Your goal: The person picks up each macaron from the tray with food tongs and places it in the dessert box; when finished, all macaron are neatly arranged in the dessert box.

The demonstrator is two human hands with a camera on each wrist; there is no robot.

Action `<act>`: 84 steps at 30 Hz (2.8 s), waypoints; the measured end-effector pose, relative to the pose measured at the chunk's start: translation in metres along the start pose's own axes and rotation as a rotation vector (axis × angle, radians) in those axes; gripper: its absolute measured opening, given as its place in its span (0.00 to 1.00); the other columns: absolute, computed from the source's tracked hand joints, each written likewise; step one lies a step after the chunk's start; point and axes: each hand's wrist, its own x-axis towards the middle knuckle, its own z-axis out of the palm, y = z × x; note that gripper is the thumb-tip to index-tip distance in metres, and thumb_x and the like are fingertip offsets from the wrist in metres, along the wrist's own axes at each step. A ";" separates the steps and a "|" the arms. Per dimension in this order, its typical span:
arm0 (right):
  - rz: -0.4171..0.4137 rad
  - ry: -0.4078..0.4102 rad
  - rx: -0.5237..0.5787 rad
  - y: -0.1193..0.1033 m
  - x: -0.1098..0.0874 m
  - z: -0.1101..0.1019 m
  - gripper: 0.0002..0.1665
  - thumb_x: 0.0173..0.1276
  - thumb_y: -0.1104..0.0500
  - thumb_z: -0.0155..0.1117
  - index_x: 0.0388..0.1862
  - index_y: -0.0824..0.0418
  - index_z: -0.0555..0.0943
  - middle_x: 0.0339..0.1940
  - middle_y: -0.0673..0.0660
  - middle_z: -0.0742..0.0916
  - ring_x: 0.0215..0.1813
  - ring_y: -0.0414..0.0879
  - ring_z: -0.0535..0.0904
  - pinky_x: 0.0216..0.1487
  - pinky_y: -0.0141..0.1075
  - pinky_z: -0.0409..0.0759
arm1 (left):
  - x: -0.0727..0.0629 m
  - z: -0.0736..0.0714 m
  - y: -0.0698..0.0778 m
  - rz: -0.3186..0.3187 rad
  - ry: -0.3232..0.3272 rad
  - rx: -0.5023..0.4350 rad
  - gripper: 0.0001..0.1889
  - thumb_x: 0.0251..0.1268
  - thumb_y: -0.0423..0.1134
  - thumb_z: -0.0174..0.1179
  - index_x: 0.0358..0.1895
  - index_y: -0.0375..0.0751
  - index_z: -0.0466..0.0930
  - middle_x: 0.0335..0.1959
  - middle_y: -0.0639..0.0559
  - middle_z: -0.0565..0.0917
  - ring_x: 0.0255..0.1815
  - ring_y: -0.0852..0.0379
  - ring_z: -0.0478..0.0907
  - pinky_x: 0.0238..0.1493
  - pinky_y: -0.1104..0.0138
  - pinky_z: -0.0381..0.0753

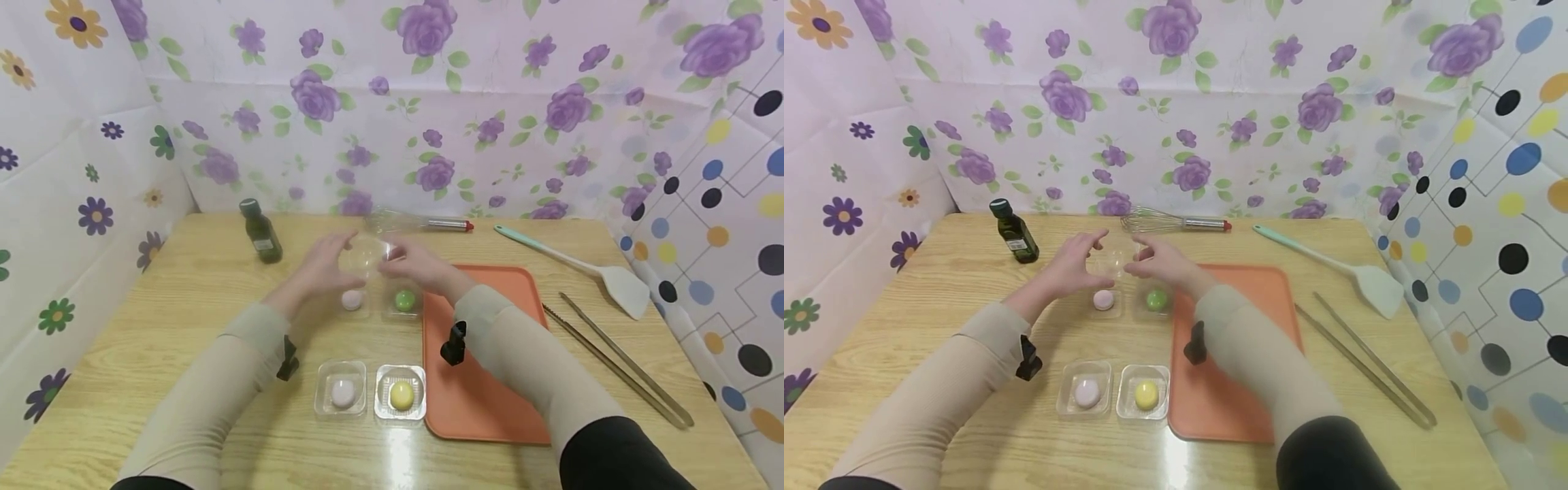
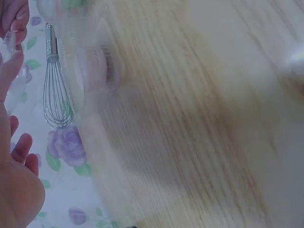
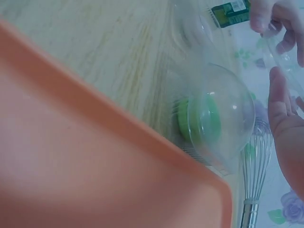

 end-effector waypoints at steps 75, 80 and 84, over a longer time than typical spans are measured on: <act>-0.256 -0.143 -0.596 -0.007 0.003 0.033 0.47 0.51 0.45 0.72 0.68 0.54 0.65 0.66 0.52 0.72 0.63 0.48 0.68 0.63 0.45 0.66 | -0.044 -0.006 -0.021 -0.069 -0.159 -0.076 0.47 0.41 0.61 0.70 0.66 0.45 0.63 0.64 0.48 0.67 0.65 0.44 0.58 0.62 0.42 0.58; -0.248 -0.142 -0.753 -0.005 0.003 0.042 0.46 0.50 0.43 0.72 0.67 0.52 0.67 0.65 0.53 0.72 0.65 0.52 0.63 0.67 0.52 0.54 | -0.045 0.000 -0.026 -0.084 -0.195 -0.021 0.47 0.39 0.58 0.73 0.66 0.46 0.64 0.63 0.50 0.68 0.62 0.46 0.58 0.61 0.43 0.58; -0.221 -0.133 -0.813 -0.007 0.003 0.046 0.46 0.48 0.40 0.72 0.67 0.49 0.67 0.65 0.54 0.73 0.65 0.53 0.63 0.66 0.53 0.50 | -0.045 0.002 -0.030 -0.088 -0.208 0.007 0.47 0.38 0.58 0.73 0.66 0.46 0.64 0.63 0.50 0.68 0.61 0.47 0.59 0.60 0.45 0.60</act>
